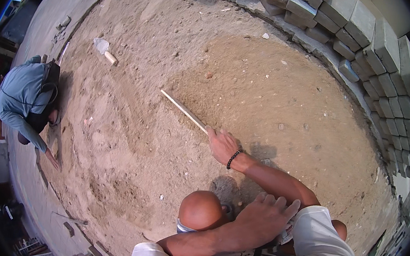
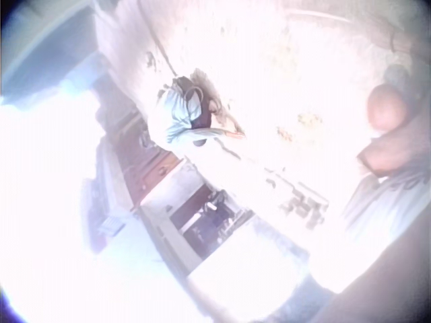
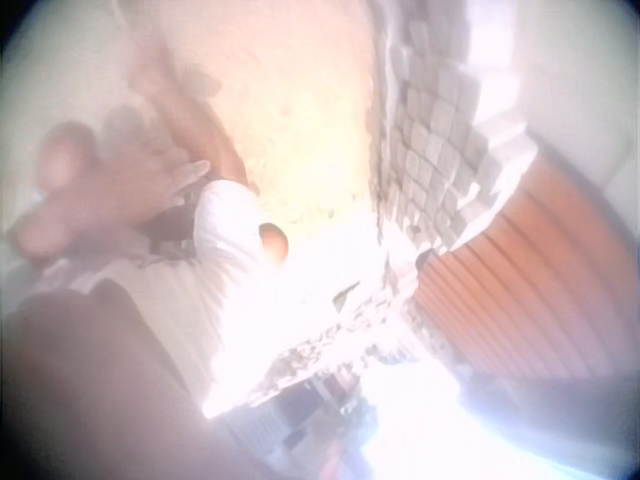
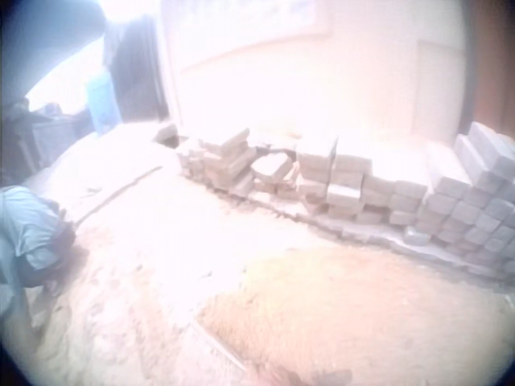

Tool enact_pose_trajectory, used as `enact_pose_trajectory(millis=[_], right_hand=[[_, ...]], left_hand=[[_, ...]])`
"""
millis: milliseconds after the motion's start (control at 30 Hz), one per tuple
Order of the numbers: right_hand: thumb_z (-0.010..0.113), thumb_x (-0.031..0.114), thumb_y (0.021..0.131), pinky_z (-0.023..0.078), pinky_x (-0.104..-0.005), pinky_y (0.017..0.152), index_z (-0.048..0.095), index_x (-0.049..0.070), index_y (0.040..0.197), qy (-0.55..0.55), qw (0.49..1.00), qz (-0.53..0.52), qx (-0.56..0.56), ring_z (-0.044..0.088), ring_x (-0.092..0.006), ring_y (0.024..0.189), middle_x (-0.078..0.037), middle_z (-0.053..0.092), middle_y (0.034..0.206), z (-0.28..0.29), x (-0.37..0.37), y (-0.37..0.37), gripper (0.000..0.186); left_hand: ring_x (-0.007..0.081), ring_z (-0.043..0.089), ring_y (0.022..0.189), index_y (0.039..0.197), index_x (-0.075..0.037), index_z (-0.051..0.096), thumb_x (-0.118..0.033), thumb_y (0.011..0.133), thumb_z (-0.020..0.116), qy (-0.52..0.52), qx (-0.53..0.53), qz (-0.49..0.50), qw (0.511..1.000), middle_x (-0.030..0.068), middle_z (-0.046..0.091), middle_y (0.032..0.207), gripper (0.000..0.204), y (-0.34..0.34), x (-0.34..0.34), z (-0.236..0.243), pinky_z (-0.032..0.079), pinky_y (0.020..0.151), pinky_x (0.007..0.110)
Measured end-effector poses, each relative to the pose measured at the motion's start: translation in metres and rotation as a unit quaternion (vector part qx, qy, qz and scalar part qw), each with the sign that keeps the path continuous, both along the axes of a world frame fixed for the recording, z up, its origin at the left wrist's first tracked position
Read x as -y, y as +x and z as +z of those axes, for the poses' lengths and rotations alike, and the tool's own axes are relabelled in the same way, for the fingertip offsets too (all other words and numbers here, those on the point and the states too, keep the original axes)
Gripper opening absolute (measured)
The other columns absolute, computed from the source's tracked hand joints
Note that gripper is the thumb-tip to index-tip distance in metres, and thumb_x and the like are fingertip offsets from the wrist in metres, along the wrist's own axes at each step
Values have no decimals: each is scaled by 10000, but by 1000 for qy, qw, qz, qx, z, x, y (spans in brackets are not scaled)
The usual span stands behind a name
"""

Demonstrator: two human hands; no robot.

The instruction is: The person carries a headpan filled with sand to a construction area and pours it onto a prepared ground surface. They then use a straight wooden plank to spread and level the sand within a brick-lined perimeter.

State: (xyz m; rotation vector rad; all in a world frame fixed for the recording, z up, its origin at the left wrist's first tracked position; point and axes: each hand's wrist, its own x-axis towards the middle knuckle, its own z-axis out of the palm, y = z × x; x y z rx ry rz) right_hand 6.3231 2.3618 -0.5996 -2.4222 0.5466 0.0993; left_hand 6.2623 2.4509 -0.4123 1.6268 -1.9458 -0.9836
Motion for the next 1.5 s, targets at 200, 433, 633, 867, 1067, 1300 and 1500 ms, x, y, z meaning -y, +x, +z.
enact_pose_trajectory(millis=[200, 433, 633, 867, 1067, 1300, 1500], right_hand=[[499, 110, 840, 443, -528, 737, 484, -34, 1048, 93, 992, 60, -54, 592, -445, 798, -276, 602, 774, 2, 21, -15, 253], [536, 198, 826, 445, -476, 873, 502, -50, 1155, -55, 962, -267, -8, 561, -425, 1015, -295, 592, 1043, -30, 204, -40, 413], [569, 224, 800, 457, -481, 834, 549, -71, 1065, -149, 888, -429, -74, 582, -438, 954, -310, 604, 992, -37, 274, -187, 397], [638, 192, 795, 466, -482, 769, 519, -51, 1090, -63, 909, -397, 109, 600, -434, 863, -283, 617, 883, -10, 182, -170, 400], [557, 209, 831, 445, -518, 807, 477, -35, 1081, 7, 931, -363, -45, 571, -452, 932, -293, 605, 930, -26, 192, -165, 358], [577, 259, 807, 443, -496, 864, 465, -23, 1186, -74, 811, -572, -96, 557, -429, 1012, -292, 590, 1046, -16, 253, -379, 485], [593, 258, 805, 479, -478, 789, 543, -51, 1038, -121, 688, -702, -139, 595, -429, 927, -292, 609, 958, -19, 249, -550, 390]], left_hand=[[333, 577, 975, 1292, -1, 432, -281, 849, 571, 23, -6, 18, 1000, 183, 575, 1063, 542, 0, 3, 1, 420, 889, 446], [398, 536, 1071, 1321, -52, 411, -289, 849, 584, 10, 19, 6, 1000, 193, 537, 1176, 556, -1, 4, 8, 452, 897, 478], [375, 543, 1067, 1336, -62, 396, -298, 864, 567, 32, 16, -16, 999, 205, 551, 1170, 554, -4, 6, 13, 443, 903, 462], [375, 553, 1039, 1345, -56, 377, -311, 891, 540, 62, 39, -80, 994, 207, 577, 1122, 546, -21, 36, 11, 425, 913, 462], [395, 565, 1002, 1329, -44, 399, -278, 884, 561, 81, 18, -86, 993, 214, 577, 1109, 529, -43, 54, 18, 437, 882, 458], [387, 574, 967, 1331, -44, 404, -246, 863, 600, 105, 80, -63, 989, 197, 600, 1032, 547, -55, 57, 20, 449, 856, 453], [409, 583, 919, 1311, -35, 433, -237, 858, 610, 70, 51, -108, 990, 202, 606, 997, 527, -84, 61, 21, 464, 824, 450]])
